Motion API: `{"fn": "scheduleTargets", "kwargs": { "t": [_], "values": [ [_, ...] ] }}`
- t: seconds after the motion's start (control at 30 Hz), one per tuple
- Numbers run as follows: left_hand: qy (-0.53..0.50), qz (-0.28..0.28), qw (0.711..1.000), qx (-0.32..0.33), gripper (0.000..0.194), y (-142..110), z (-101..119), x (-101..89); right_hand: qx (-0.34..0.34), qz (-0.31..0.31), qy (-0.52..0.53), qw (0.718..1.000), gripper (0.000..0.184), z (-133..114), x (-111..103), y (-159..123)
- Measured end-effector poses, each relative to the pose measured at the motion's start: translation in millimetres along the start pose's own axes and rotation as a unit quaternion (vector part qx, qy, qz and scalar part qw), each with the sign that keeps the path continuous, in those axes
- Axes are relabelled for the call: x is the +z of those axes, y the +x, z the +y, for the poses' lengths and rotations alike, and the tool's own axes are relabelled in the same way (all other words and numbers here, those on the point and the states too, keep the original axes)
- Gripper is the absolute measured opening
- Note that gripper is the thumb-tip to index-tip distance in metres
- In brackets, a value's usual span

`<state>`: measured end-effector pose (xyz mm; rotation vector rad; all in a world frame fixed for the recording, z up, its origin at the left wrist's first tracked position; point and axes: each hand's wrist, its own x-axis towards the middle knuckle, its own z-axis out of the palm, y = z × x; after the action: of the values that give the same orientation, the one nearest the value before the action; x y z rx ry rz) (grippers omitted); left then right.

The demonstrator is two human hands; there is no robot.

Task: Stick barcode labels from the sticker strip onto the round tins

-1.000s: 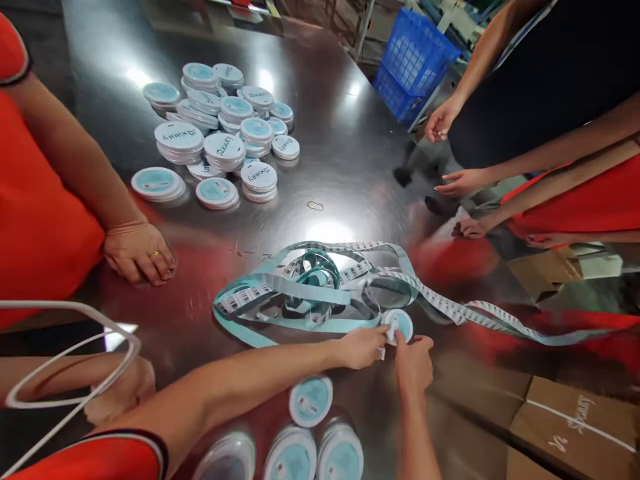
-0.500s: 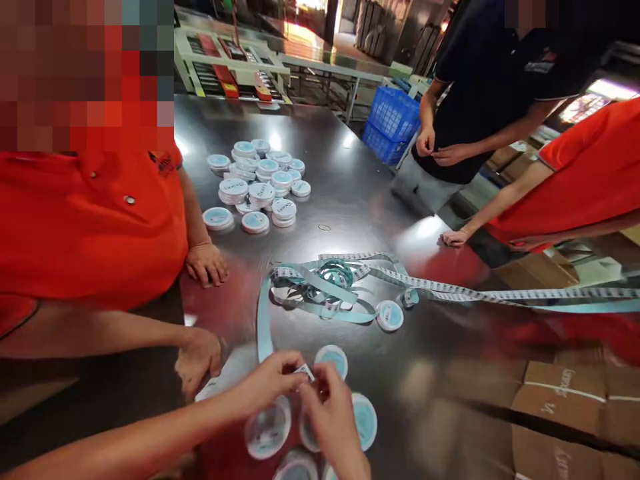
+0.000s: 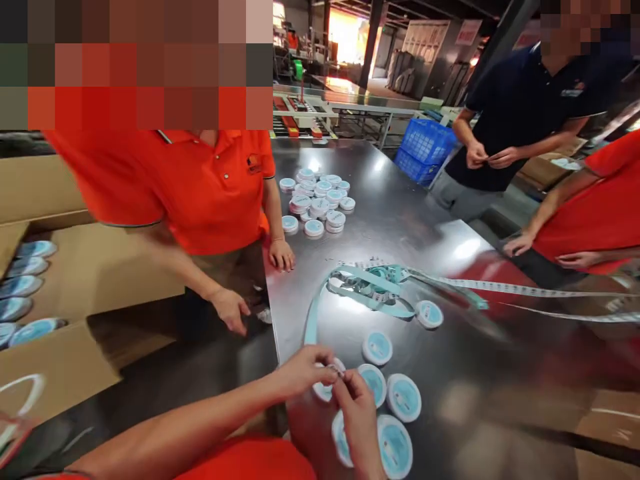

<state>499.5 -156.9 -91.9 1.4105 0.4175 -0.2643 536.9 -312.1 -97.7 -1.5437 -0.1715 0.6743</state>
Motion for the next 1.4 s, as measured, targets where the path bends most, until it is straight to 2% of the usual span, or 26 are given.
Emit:
{"fn": "scheduleTargets", "kwargs": {
  "t": [0.17, 0.3, 0.47, 0.57, 0.67, 0.77, 0.9, 0.97, 1.03, 1.13, 1.2, 1.3, 1.4],
  "values": [
    [-0.007, 0.011, 1.0, 0.002, 0.023, 0.3, -7.6, 0.1, 0.026, 0.004, -0.037, 0.999, 0.037, 8.7, -3.4, -5.3],
    [-0.006, 0.016, 1.0, 0.006, 0.023, 5.7, -15.1, -3.9, 0.022, 0.034, -0.084, 0.996, 0.036, 14.5, -3.4, -6.2],
    [0.047, -0.008, 0.999, -0.009, 0.026, 7.3, -26.0, -7.5, 0.031, 0.071, -0.133, 0.988, 0.033, 10.8, -7.0, -3.8],
    [0.05, -0.026, 0.997, -0.05, 0.028, 11.6, -33.2, -6.1, 0.048, 0.057, -0.155, 0.985, 0.03, 9.6, -6.8, -0.9],
    [0.034, -0.042, 0.993, -0.101, 0.034, 22.0, -40.3, -6.7, 0.056, 0.078, -0.184, 0.978, 0.035, 14.8, -14.1, 4.8],
    [0.065, -0.07, 0.989, -0.115, 0.036, 35.3, -46.7, -13.3, 0.069, 0.131, -0.226, 0.963, 0.04, 22.5, -46.9, 18.4],
    [0.144, -0.125, 0.976, -0.101, 0.019, 48.7, -48.2, -20.5, 0.092, 0.205, -0.239, 0.945, 0.044, 26.9, -121.2, 51.2],
    [0.179, -0.148, 0.969, -0.082, 0.011, 54.6, -44.5, -17.3, 0.088, 0.182, -0.232, 0.951, 0.046, 27.2, -149.8, 69.7],
    [0.229, -0.163, 0.959, -0.022, 0.009, 62.5, -40.2, -9.2, 0.086, 0.12, -0.246, 0.958, 0.045, 27.5, -163.6, 85.9],
    [0.338, -0.165, 0.92, 0.111, 0.016, 79.7, -38.7, 8.0, 0.087, 0.028, -0.291, 0.952, 0.042, 27.7, -163.4, 102.1],
    [0.411, -0.163, 0.882, 0.163, 0.026, 92.6, -41.3, 19.4, 0.087, -0.001, -0.313, 0.946, 0.042, 26.8, -158.9, 107.9],
    [0.49, -0.162, 0.837, 0.184, 0.039, 108.1, -44.3, 31.8, 0.091, -0.023, -0.332, 0.939, 0.042, 25.1, -155.7, 112.4],
    [0.538, -0.17, 0.809, 0.165, 0.044, 115.6, -42.2, 37.5, 0.092, -0.029, -0.345, 0.933, 0.042, 25.8, -156.7, 114.9]
  ]
}}
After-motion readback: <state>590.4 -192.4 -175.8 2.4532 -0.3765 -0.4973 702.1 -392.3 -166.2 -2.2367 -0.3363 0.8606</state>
